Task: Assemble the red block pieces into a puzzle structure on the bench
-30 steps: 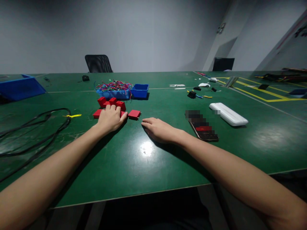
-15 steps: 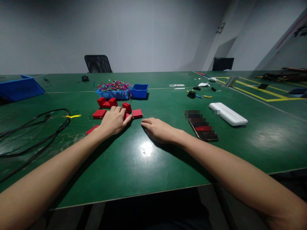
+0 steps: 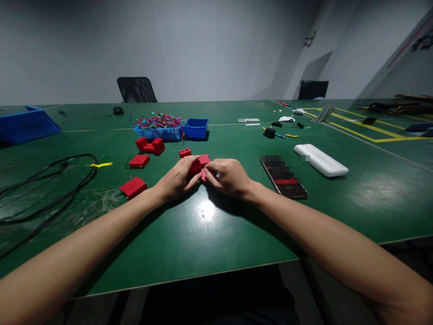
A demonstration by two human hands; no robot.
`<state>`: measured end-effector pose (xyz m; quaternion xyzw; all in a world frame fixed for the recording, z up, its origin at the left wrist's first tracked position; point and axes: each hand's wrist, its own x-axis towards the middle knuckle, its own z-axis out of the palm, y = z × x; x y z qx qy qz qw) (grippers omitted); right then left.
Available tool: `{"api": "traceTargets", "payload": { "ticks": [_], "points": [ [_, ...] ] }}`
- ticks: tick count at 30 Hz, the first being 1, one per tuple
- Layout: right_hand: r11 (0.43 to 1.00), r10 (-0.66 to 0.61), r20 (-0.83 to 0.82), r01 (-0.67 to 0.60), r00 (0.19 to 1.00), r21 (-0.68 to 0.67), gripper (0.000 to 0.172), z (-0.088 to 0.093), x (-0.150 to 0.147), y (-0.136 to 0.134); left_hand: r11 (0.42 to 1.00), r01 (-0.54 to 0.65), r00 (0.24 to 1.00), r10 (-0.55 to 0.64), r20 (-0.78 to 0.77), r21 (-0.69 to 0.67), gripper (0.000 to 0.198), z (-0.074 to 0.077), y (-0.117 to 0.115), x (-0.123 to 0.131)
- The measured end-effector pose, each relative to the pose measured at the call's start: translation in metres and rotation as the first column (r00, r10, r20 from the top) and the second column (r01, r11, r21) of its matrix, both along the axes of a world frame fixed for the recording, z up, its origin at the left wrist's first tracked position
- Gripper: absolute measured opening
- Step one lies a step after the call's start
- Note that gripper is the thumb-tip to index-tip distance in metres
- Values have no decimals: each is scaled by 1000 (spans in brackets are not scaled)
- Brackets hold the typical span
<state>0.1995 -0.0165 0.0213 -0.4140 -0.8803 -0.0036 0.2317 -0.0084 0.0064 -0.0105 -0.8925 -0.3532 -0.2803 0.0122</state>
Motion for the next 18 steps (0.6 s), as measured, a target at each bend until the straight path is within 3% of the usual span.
{"api": "traceTargets", "payload": {
  "ticks": [3, 11, 18],
  "points": [
    [1000, 6, 21, -6, 1000, 2, 29, 0, 0, 0, 1000, -26, 999, 26, -31, 16, 47, -2, 3, 0],
    [995, 19, 161, -4, 987, -95, 26, 6, 5, 1, 934, -357, 925, 355, -136, 6, 37, 4, 3, -3],
    [979, -150, 134, 167, 980, -120, 30, 11, 15, 10, 947, -317, 948, 315, -40, -47, 33, 0, 4, -7]
  ]
}}
